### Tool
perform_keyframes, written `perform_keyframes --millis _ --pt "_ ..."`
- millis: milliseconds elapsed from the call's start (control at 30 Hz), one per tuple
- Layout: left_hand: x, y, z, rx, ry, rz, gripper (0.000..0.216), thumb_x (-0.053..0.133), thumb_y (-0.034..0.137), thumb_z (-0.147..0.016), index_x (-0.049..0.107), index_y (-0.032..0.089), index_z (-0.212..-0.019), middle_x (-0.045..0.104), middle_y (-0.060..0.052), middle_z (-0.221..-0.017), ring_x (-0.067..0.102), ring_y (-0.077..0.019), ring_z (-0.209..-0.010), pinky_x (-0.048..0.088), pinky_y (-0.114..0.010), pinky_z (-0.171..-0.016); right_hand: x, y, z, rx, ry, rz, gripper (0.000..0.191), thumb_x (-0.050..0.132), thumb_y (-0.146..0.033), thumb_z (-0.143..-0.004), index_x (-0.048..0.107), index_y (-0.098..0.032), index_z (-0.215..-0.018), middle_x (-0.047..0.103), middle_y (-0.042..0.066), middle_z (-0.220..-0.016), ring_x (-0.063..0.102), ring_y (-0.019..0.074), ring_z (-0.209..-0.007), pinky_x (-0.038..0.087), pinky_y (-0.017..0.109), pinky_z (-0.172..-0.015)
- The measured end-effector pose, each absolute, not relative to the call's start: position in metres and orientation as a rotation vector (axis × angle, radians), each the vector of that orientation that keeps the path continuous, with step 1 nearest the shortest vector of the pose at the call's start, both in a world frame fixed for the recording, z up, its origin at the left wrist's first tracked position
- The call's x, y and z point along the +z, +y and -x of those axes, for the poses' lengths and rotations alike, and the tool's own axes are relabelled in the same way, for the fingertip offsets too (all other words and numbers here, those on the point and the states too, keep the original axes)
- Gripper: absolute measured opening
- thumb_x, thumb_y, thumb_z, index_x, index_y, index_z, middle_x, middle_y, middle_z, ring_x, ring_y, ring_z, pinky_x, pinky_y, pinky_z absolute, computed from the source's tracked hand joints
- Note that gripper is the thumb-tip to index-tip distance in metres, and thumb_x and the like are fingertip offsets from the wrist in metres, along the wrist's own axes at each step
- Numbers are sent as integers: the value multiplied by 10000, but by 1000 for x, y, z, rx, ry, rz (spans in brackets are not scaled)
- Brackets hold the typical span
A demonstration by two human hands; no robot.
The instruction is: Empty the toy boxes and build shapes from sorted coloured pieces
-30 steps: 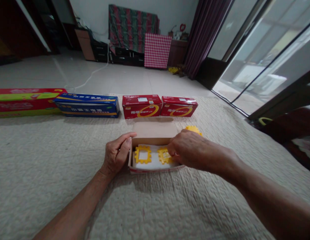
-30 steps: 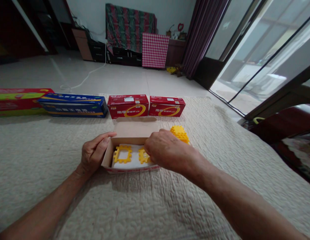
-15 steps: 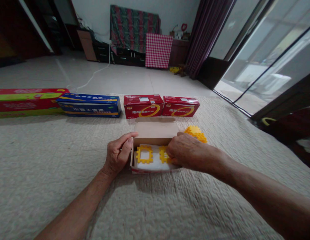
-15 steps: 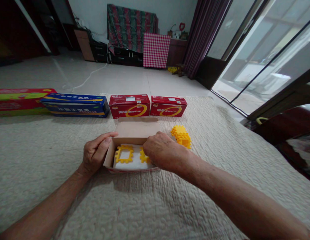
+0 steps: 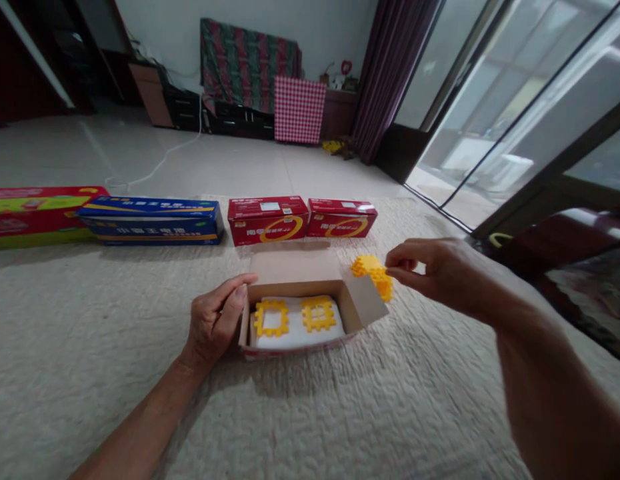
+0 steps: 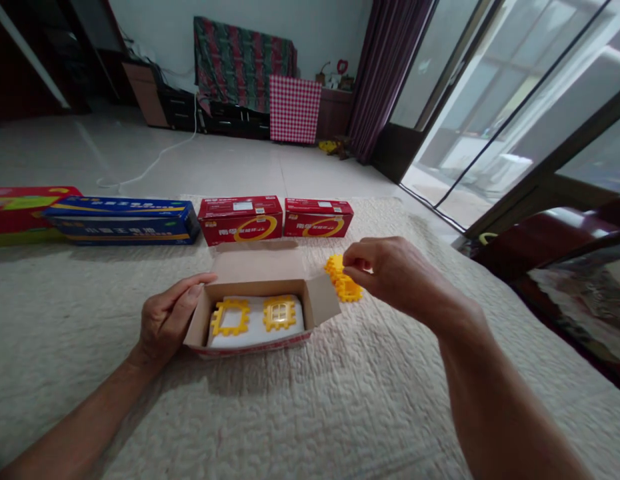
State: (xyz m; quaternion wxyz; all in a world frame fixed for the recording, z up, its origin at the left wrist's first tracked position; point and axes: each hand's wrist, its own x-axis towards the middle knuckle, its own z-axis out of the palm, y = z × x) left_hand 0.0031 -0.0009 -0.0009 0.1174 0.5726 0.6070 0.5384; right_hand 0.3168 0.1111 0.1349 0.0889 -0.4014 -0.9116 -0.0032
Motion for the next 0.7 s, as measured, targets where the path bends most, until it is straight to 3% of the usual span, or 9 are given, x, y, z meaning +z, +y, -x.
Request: perform_keyframes --millis 133,267,533,700 --pt "-1 -3 -5 1577 1790 -1604 378 499 422 -888 728 172 -1054 611 28 -565 467 -99 -450 375 -210 -450 105 126 -342 20 -2661 1395 194 544 -197 -825 703 -185 -935 707 62 -897 642 162 -747 477 303 -689" --pt "-5 -4 -5 1596 1790 -1572 374 512 433 -884 730 172 -1041 636 13 -616 465 -99 -471 358 -212 -441 78 129 -343 48 -2651 1446 244 573 -147 -812 686 -178 -1026 676 90 -1054 641 154 -810 489 292 -737" --pt "-12 -4 -1 1597 1784 -1534 339 541 437 -893 741 208 -1043 585 18 -566 469 -105 -491 357 -219 -450 61 127 -332 -131 -2636 1539 155 561 -204 -855 668 -170 -963 653 90 -1015 616 155 -778 450 265 -644" --pt "-9 -4 -3 1603 1785 -1529 335 531 428 -892 738 216 -1047 581 25 -562 483 -106 -493 358 -212 -445 65 129 -337 -128 -2609 1504 151 551 -193 -850 685 -181 -918 666 82 -991 611 159 -769 449 284 -664"
